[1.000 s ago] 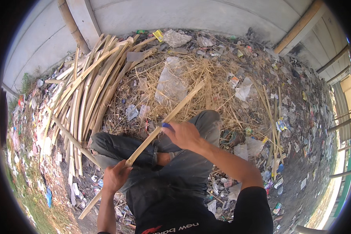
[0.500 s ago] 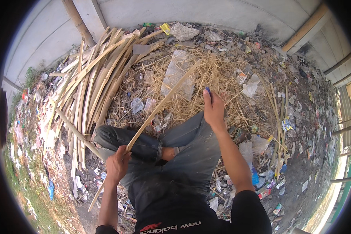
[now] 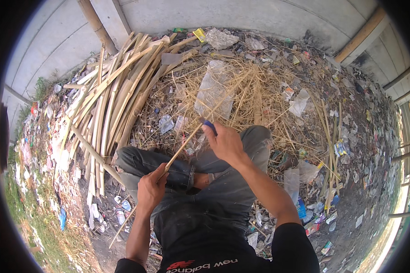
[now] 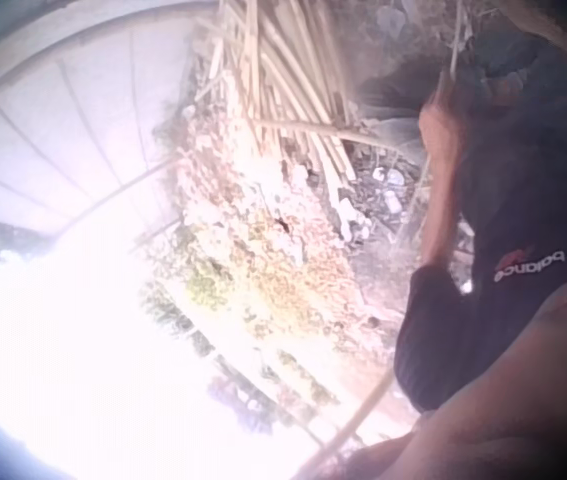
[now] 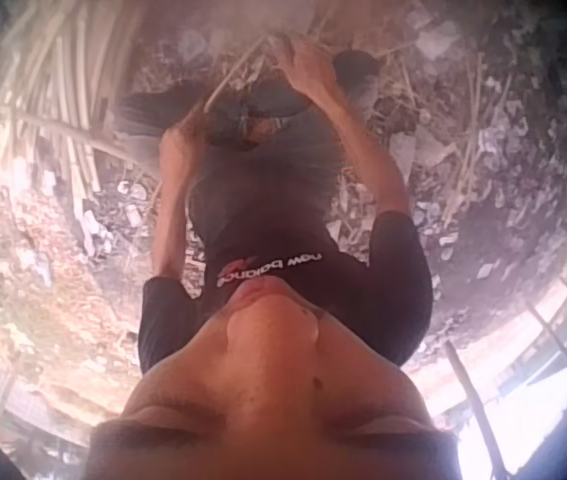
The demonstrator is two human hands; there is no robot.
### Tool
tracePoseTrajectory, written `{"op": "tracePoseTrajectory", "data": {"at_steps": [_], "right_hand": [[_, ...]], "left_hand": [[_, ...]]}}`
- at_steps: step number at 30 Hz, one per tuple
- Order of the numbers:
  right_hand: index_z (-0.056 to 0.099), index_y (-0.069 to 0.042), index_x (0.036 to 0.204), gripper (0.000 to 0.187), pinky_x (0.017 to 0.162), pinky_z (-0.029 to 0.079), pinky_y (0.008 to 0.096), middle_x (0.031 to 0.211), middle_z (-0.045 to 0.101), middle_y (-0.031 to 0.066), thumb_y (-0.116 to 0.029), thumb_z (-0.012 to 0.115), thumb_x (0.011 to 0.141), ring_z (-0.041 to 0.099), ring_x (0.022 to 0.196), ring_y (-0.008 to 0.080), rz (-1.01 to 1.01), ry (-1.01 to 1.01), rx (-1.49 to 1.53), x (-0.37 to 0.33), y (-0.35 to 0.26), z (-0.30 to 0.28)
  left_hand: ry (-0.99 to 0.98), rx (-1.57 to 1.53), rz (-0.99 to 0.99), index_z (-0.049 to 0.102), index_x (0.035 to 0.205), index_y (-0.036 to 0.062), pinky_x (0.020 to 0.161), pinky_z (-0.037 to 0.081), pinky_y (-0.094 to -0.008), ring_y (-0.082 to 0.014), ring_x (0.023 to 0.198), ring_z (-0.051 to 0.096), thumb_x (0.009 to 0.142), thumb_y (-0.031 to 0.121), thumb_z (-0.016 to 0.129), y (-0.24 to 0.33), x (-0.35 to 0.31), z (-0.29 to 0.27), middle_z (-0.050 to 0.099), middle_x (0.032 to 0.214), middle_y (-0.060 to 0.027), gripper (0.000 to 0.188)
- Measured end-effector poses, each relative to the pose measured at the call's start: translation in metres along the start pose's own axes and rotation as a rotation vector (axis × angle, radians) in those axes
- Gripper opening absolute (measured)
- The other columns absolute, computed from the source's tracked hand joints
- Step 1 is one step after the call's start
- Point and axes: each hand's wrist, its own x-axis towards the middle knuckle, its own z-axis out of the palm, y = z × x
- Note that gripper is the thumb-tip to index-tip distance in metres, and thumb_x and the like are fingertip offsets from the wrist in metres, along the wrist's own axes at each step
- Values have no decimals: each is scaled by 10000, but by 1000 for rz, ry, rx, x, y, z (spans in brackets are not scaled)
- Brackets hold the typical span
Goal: The person sits on the ground and uses a knife to split long bamboo strips into thinner slats. They hold the bamboo against their leg and repeatedly slice along its length to separate the material.
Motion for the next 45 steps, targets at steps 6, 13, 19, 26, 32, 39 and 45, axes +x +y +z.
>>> {"op": "tracePoseTrajectory", "data": {"at_steps": [6, 13, 19, 26, 32, 39, 45], "right_hand": [[648, -3, 958, 490, 564, 503, 512, 637, 646, 194, -469, 550, 1072, 653, 584, 441, -169, -79, 35, -29, -14, 20], [670, -18, 976, 567, 650, 506, 515, 704, 665, 199, -558, 525, 1069, 666, 671, 421, 189, 216, 62, 36, 69, -44], [689, 43, 953, 655, 679, 465, 460, 713, 657, 166, -563, 482, 1088, 643, 667, 311, 542, 591, 130, 61, 177, -112], [603, -10, 832, 528, 542, 329, 337, 617, 405, 2, -465, 555, 1095, 383, 548, 141, 299, 557, 547, 34, 116, -63], [630, -20, 872, 475, 528, 457, 453, 591, 606, 168, -452, 583, 1064, 630, 534, 351, -82, 88, 163, -8, -7, -10], [637, -31, 972, 464, 587, 515, 556, 635, 646, 240, -480, 558, 1058, 675, 630, 464, -170, -234, 64, -47, -56, 28], [669, -17, 902, 478, 576, 494, 543, 649, 650, 228, -457, 570, 1062, 649, 628, 470, 97, -61, 121, 1, 3, 10]], "left_hand": [[-51, -70, 1, 720, 1298, 94, 734, 580, -457, -415, 853, 741, 969, 150, 717, -2, -1, 6, 755, 974, -217, 333], [-95, -89, 55, 714, 1274, 23, 704, 579, -414, -382, 820, 761, 937, 69, 746, -43, -18, -23, 752, 936, -240, 341], [-86, -104, 129, 755, 1219, 55, 603, 537, -361, -292, 660, 735, 881, 11, 781, -79, -51, -46, 733, 807, -183, 342], [-67, 29, -37, 730, 1193, 48, 662, 539, -431, -370, 761, 730, 972, 149, 713, -34, -24, -28, 728, 870, -202, 243], [-37, -60, -64, 657, 1056, 20, 726, 525, -537, -472, 850, 692, 1002, 199, 683, 6, 7, -1, 711, 878, -241, 189], [83, 18, -8, 688, 1049, 16, 705, 510, -551, -492, 832, 681, 992, 205, 686, 19, 20, 21, 690, 820, -272, 197], [-59, 131, -186, 697, 1090, 40, 764, 553, -557, -469, 890, 705, 964, 191, 676, 11, -2, 1, 737, 940, -238, 198]]}}
